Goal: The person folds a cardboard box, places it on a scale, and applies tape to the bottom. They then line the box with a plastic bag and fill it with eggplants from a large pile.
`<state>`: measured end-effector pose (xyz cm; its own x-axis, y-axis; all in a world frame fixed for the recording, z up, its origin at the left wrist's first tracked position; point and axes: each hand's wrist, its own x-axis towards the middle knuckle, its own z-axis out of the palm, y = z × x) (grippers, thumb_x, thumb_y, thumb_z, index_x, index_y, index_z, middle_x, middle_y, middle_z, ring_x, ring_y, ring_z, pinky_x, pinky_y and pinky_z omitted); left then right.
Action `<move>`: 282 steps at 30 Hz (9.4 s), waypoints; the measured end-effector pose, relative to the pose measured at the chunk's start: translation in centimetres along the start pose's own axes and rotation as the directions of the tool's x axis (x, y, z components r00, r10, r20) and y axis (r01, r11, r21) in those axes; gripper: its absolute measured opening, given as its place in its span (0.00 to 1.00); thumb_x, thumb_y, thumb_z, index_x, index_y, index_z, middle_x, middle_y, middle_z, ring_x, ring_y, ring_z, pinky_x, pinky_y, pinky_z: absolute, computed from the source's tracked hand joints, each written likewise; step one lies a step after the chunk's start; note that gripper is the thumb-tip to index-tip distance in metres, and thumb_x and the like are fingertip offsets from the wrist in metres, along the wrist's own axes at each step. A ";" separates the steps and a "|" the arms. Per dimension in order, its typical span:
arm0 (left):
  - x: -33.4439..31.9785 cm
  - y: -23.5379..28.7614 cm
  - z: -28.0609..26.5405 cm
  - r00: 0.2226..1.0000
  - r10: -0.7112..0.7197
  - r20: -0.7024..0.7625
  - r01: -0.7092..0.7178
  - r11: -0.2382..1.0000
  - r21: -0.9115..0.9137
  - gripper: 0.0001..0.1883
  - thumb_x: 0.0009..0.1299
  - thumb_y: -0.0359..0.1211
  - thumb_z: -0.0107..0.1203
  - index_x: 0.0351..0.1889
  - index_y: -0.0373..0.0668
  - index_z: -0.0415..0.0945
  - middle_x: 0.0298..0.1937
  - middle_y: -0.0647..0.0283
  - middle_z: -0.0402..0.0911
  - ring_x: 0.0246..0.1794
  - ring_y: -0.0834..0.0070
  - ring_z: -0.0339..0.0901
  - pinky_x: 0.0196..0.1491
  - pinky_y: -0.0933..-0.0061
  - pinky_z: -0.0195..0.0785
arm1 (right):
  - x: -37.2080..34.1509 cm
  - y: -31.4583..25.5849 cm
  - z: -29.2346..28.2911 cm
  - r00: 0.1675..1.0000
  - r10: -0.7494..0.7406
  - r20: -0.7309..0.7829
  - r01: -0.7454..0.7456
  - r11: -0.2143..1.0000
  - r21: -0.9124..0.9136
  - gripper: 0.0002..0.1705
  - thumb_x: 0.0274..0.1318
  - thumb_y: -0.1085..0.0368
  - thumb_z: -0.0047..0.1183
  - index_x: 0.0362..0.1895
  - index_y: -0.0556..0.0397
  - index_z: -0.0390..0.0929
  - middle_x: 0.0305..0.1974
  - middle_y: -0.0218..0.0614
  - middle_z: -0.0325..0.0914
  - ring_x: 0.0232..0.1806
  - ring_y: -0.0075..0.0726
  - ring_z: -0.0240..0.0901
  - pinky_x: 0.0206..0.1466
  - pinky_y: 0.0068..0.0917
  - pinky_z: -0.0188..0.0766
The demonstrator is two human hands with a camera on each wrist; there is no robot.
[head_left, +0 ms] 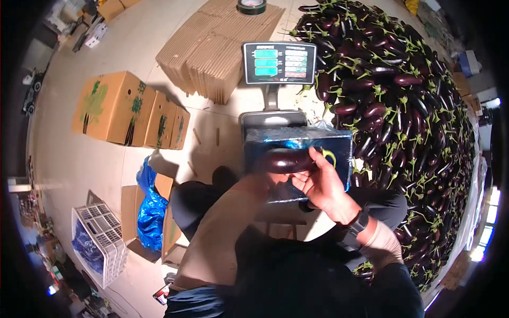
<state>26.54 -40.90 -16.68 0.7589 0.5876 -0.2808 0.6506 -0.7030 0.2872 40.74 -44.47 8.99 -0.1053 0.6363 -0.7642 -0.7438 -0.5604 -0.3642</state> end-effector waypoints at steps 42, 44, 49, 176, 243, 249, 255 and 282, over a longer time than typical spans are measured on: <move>-0.6 -6.4 -20.6 0.750 -0.408 -0.520 0.203 0.891 -0.407 0.26 0.68 0.37 0.58 0.62 0.35 0.71 0.64 0.42 0.72 0.65 0.47 0.69 0.67 0.56 0.62 | 23.8 -3.7 -2.2 0.845 0.467 0.261 0.534 -0.707 -0.463 0.19 0.51 0.60 0.59 0.46 0.55 0.84 0.50 0.45 0.83 0.55 0.48 0.78 0.58 0.39 0.74; 0.3 -7.4 -18.0 0.734 -0.402 -0.548 0.177 0.892 -0.417 0.27 0.68 0.37 0.60 0.62 0.34 0.70 0.61 0.40 0.74 0.62 0.46 0.72 0.64 0.56 0.65 | 26.5 -1.1 -3.6 0.826 0.478 0.299 0.563 -0.711 -0.421 0.18 0.53 0.61 0.57 0.46 0.55 0.84 0.49 0.46 0.83 0.55 0.49 0.78 0.59 0.39 0.73; 0.4 -7.5 -17.5 0.794 -0.455 -0.402 0.134 0.777 -0.615 0.17 0.66 0.35 0.62 0.49 0.35 0.78 0.46 0.46 0.81 0.47 0.50 0.79 0.51 0.57 0.71 | 27.1 0.5 -2.9 0.881 0.376 0.289 0.473 -0.731 -0.492 0.16 0.52 0.60 0.60 0.43 0.55 0.83 0.45 0.46 0.82 0.54 0.53 0.75 0.62 0.42 0.69; 9.4 6.2 -17.8 0.891 -0.233 0.391 0.363 0.881 -0.303 0.28 0.66 0.42 0.65 0.60 0.36 0.75 0.55 0.48 0.82 0.55 0.60 0.80 0.58 0.67 0.71 | -2.7 -33.0 -61.9 -0.289 -0.886 -0.363 -0.564 0.464 -0.684 0.39 0.33 0.47 0.75 0.51 0.49 0.78 0.72 0.62 0.49 0.58 0.74 0.65 0.56 0.49 0.77; 4.0 8.3 -19.1 0.994 -0.082 0.073 0.110 0.748 -0.655 0.19 0.70 0.28 0.60 0.58 0.34 0.77 0.53 0.54 0.84 0.51 0.73 0.80 0.57 0.73 0.71 | -14.7 -5.9 -49.8 -0.303 -0.915 -0.267 -0.060 0.298 -0.953 0.39 0.29 0.53 0.76 0.50 0.54 0.79 0.70 0.66 0.52 0.66 0.70 0.62 0.69 0.49 0.63; 4.2 8.9 -19.6 0.984 -0.144 0.103 0.176 0.710 -0.682 0.18 0.72 0.28 0.58 0.59 0.32 0.76 0.53 0.58 0.84 0.52 0.77 0.76 0.59 0.75 0.67 | -15.7 -12.8 -56.0 -0.355 -0.646 -0.676 0.204 0.652 -0.730 0.47 0.35 0.42 0.72 0.54 0.66 0.78 0.65 0.63 0.62 0.63 0.56 0.68 0.65 0.39 0.66; 3.9 8.1 -19.1 0.976 -0.190 0.106 0.210 0.703 -0.679 0.19 0.70 0.29 0.61 0.58 0.33 0.77 0.53 0.59 0.83 0.51 0.76 0.78 0.57 0.75 0.69 | -15.4 -13.2 -64.3 -0.326 -0.411 -0.851 0.617 0.589 -0.521 0.44 0.44 0.45 0.72 0.56 0.67 0.75 0.46 0.40 0.81 0.42 0.31 0.76 0.49 0.29 0.72; 7.2 12.8 -19.5 0.965 -0.252 0.079 0.245 0.739 -0.628 0.15 0.71 0.29 0.60 0.53 0.31 0.78 0.41 0.67 0.82 0.42 0.81 0.76 0.50 0.78 0.69 | -4.6 -21.4 -65.8 0.341 -0.711 -0.615 -0.627 0.315 -0.712 0.48 0.52 0.37 0.61 0.65 0.61 0.64 0.61 0.50 0.73 0.66 0.53 0.67 0.68 0.56 0.58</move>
<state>40.93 -37.84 2.86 0.5658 0.7120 -0.4159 0.6843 -0.1240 0.7186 100.56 -70.32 -14.69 0.8987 0.2896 -0.3295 0.3018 -0.9533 -0.0149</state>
